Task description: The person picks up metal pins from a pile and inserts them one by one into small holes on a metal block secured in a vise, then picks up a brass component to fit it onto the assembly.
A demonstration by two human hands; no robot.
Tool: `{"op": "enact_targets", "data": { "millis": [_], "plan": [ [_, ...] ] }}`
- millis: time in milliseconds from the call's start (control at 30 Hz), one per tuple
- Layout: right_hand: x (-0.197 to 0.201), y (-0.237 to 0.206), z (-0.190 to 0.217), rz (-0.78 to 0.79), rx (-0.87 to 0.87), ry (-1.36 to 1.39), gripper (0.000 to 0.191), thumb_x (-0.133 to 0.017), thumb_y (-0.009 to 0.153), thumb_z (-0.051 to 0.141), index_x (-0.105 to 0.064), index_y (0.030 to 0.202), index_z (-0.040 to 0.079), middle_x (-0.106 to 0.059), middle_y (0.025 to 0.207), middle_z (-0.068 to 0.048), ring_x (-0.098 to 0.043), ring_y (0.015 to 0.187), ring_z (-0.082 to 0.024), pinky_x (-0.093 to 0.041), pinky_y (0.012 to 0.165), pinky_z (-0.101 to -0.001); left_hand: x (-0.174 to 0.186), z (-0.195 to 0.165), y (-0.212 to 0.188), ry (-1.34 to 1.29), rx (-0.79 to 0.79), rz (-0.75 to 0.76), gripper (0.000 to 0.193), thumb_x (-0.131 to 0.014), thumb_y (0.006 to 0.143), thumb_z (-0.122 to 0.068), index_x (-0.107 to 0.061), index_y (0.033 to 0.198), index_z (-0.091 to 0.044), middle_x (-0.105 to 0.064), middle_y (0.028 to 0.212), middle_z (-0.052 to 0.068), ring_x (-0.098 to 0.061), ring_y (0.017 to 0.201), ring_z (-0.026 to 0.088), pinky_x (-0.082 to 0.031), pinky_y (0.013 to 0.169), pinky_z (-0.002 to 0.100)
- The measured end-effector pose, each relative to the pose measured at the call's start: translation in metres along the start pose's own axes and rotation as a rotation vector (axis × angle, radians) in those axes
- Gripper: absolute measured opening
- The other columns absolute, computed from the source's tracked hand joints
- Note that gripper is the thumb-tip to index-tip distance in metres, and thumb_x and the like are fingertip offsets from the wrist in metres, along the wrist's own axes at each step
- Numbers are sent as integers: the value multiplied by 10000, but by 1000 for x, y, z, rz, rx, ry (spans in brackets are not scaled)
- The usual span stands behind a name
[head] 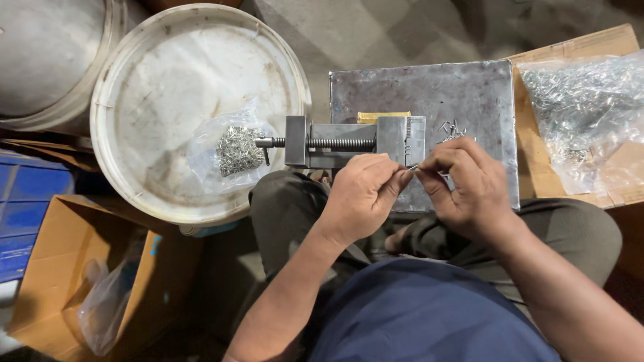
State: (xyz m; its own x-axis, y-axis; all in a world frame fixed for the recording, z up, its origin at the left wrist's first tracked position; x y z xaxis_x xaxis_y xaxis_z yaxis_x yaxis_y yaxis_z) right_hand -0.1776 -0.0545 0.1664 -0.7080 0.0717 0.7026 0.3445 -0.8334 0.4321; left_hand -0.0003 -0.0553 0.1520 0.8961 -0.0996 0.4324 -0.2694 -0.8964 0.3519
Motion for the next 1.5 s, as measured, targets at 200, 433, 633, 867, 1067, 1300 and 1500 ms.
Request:
{"op": "enact_targets", "data": {
  "millis": [200, 433, 633, 867, 1067, 1300, 1500],
  "plan": [
    [-17, -13, -19, 139, -465, 603, 167, -726, 947, 104, -668, 1082, 25, -696, 1000, -19, -633, 872, -78, -527, 768, -247, 8, -1, -8, -59, -117, -62, 151, -690, 1001, -167, -651, 931, -39, -643, 851, 100, -645, 852, 317, -538, 849, 406],
    [-22, -20, -35, 150, -654, 743, 132, -731, 927, 56, -706, 1043, -2, -715, 912, -21, -632, 815, -81, -521, 735, -248, 6, 5, -13, 18, -153, -94, 125, -699, 1002, -166, -680, 961, -49, -696, 917, 102, -698, 947, 316, -558, 961, 422],
    [-6, 21, -19, 58, -43, 11, 100, -754, 937, 24, -710, 1027, 19, -723, 1004, -104, -717, 906, -189, -557, 788, -302, 4, 29, -19, -261, 120, -184, 260, -716, 987, -192, -697, 1156, 4, -749, 1039, 152, -758, 951, 265, -596, 845, 343],
    [-9, 38, -5, 125, 9, -28, 135, -775, 896, 15, -726, 1021, 26, -725, 985, -110, -726, 815, -217, -576, 702, -313, 1, 36, -23, -262, 107, -236, 246, -727, 983, -184, -701, 1142, 3, -752, 1028, 149, -760, 933, 251, -596, 854, 332],
    [-13, 38, -7, 129, 46, -43, 147, -778, 884, 4, -726, 1019, 31, -723, 980, -102, -722, 821, -221, -578, 708, -314, 1, 41, -23, -308, 126, -212, 223, -725, 981, -167, -703, 1124, 3, -751, 986, 133, -746, 869, 210, -588, 797, 308],
    [-16, 39, -5, 119, 104, -97, 139, -797, 888, 18, -742, 1013, 38, -715, 969, -106, -713, 837, -248, -576, 725, -341, 1, 42, -24, -321, 136, -202, 225, -725, 981, -164, -701, 1128, 4, -751, 982, 129, -746, 860, 201, -589, 800, 301],
    [-11, 38, -8, 105, 83, -109, 134, -787, 909, 22, -745, 1036, 32, -710, 979, -114, -706, 851, -260, -572, 735, -349, -1, 42, -23, -283, 130, -223, 229, -735, 976, -168, -701, 1121, 7, -760, 1005, 142, -768, 903, 233, -593, 832, 316]
  ]
}}
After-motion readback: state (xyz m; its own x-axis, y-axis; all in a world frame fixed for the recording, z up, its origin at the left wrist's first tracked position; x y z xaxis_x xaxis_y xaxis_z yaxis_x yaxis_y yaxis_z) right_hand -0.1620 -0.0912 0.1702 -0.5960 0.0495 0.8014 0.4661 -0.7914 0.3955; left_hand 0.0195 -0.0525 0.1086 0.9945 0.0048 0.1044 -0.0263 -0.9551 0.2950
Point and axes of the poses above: each hand's wrist, its own y-axis towards the middle knuckle, its own x-axis out of the back of the hand, z = x × y, the point moved 4 cm from there along y, towards the middle knuckle
